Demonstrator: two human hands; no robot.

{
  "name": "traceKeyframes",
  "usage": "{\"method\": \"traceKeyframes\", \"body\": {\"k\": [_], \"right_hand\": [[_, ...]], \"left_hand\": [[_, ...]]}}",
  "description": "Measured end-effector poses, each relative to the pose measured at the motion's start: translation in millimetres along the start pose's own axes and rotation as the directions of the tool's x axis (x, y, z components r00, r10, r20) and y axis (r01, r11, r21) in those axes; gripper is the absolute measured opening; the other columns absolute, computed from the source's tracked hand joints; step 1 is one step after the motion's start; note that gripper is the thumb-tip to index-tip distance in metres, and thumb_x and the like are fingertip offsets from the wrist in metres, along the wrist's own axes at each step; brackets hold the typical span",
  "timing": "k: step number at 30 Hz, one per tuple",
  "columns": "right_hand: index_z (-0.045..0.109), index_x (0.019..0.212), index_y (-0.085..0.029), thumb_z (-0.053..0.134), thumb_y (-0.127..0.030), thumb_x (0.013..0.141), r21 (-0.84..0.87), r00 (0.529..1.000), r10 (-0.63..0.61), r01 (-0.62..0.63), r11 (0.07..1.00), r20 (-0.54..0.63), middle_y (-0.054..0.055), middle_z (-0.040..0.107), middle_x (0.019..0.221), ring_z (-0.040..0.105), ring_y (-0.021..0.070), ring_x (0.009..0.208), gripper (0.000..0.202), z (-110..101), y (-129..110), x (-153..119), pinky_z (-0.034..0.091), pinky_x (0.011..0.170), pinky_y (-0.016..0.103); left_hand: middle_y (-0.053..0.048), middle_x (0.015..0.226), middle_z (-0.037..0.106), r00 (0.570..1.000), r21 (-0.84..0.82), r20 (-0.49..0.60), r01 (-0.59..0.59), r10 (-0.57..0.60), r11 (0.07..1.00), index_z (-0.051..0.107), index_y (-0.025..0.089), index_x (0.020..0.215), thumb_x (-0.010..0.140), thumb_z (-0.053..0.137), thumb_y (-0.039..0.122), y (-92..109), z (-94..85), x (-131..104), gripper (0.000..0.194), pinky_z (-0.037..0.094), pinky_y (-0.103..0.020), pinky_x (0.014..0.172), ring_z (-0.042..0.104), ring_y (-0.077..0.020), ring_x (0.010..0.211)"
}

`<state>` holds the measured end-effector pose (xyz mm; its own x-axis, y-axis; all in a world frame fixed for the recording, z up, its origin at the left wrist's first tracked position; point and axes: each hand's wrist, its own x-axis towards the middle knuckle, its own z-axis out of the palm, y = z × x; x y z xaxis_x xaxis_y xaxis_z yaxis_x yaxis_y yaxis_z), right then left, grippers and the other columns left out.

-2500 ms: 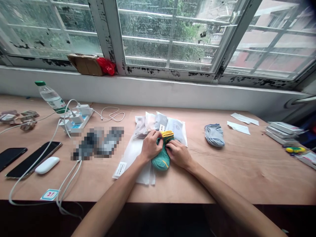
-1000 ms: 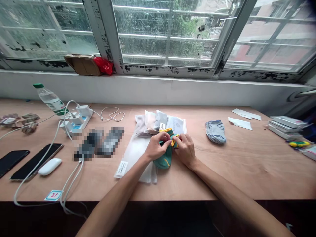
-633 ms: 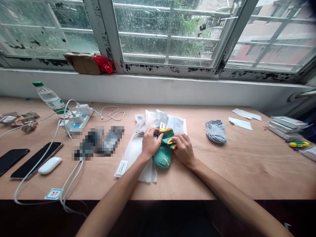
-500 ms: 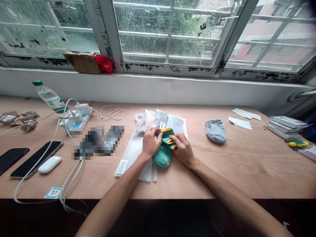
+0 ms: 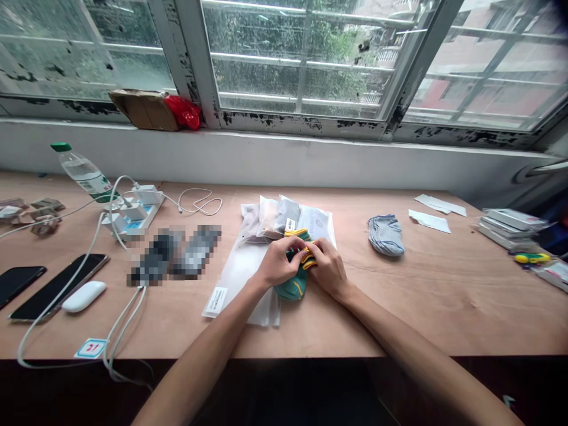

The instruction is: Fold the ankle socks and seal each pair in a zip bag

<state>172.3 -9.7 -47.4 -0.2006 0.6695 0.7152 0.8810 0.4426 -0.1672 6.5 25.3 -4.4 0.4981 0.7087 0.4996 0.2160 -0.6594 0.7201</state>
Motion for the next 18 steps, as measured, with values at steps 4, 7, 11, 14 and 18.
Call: {"method": "traceKeyframes", "body": {"k": [4, 7, 11, 14, 18], "right_hand": [[0.060, 0.094, -0.020, 0.055, -0.006, 0.077, -0.063, 0.999, -0.013, 0.010, 0.998, -0.043, 0.013, 0.056, 0.109, 0.050, 0.0290, 0.104, 0.022, -2.1, 0.2, 1.9, 0.047, 0.085, 0.044], [0.057, 0.090, -0.020, 0.054, -0.004, 0.076, -0.039, 0.999, -0.042, 0.041, 0.998, -0.028, 0.012, 0.059, 0.107, 0.048, 0.0288, 0.108, 0.021, -0.6, 1.6, 2.1, 0.045, 0.090, 0.044], [0.053, 0.084, -0.020, 0.051, -0.003, 0.076, -0.003, 0.999, -0.028, 0.028, 1.000, 0.030, 0.008, 0.058, 0.087, 0.050, 0.0246, 0.088, 0.019, 2.5, 4.4, 0.3, 0.046, 0.078, 0.037], [0.051, 0.082, -0.020, 0.050, -0.003, 0.075, -0.015, 0.999, -0.012, 0.013, 1.000, 0.039, 0.008, 0.057, 0.085, 0.048, 0.0242, 0.084, 0.018, 2.8, 5.3, -0.6, 0.044, 0.075, 0.036], [0.051, 0.083, -0.020, 0.050, -0.003, 0.075, -0.017, 1.000, -0.016, 0.016, 1.000, 0.025, 0.007, 0.056, 0.085, 0.048, 0.0240, 0.084, 0.018, 2.1, 5.2, -0.4, 0.042, 0.074, 0.036]], "left_hand": [[-0.004, 0.088, 0.068, 0.998, 0.029, -0.035, 0.045, -0.044, 0.999, 0.061, 0.020, 0.097, 0.087, 0.059, 0.028, -1.5, -1.0, 0.6, 0.013, 0.051, -0.031, 0.077, 0.064, -0.0173, 0.082], [-0.006, 0.091, 0.067, 0.962, 0.158, -0.248, 0.155, -0.112, 0.975, 0.060, 0.020, 0.102, 0.087, 0.057, 0.028, -13.8, -0.8, 2.2, 0.017, 0.051, -0.033, 0.077, 0.062, -0.0179, 0.081], [-0.005, 0.089, 0.064, 0.937, 0.267, -0.316, 0.239, -0.149, 0.934, 0.060, 0.019, 0.089, 0.083, 0.062, 0.024, -29.2, -2.0, 3.0, 0.009, 0.050, -0.033, 0.077, 0.060, -0.0182, 0.081], [-0.004, 0.088, 0.063, 0.944, 0.288, -0.304, 0.221, -0.130, 0.932, 0.060, 0.020, 0.085, 0.083, 0.061, 0.022, -30.8, -2.7, 2.9, 0.003, 0.050, -0.033, 0.078, 0.060, -0.0180, 0.082], [-0.004, 0.090, 0.064, 0.939, 0.271, -0.316, 0.222, -0.132, 0.937, 0.058, 0.020, 0.091, 0.080, 0.063, 0.019, -28.8, -2.1, 2.9, 0.011, 0.050, -0.033, 0.077, 0.061, -0.0182, 0.082]]}}
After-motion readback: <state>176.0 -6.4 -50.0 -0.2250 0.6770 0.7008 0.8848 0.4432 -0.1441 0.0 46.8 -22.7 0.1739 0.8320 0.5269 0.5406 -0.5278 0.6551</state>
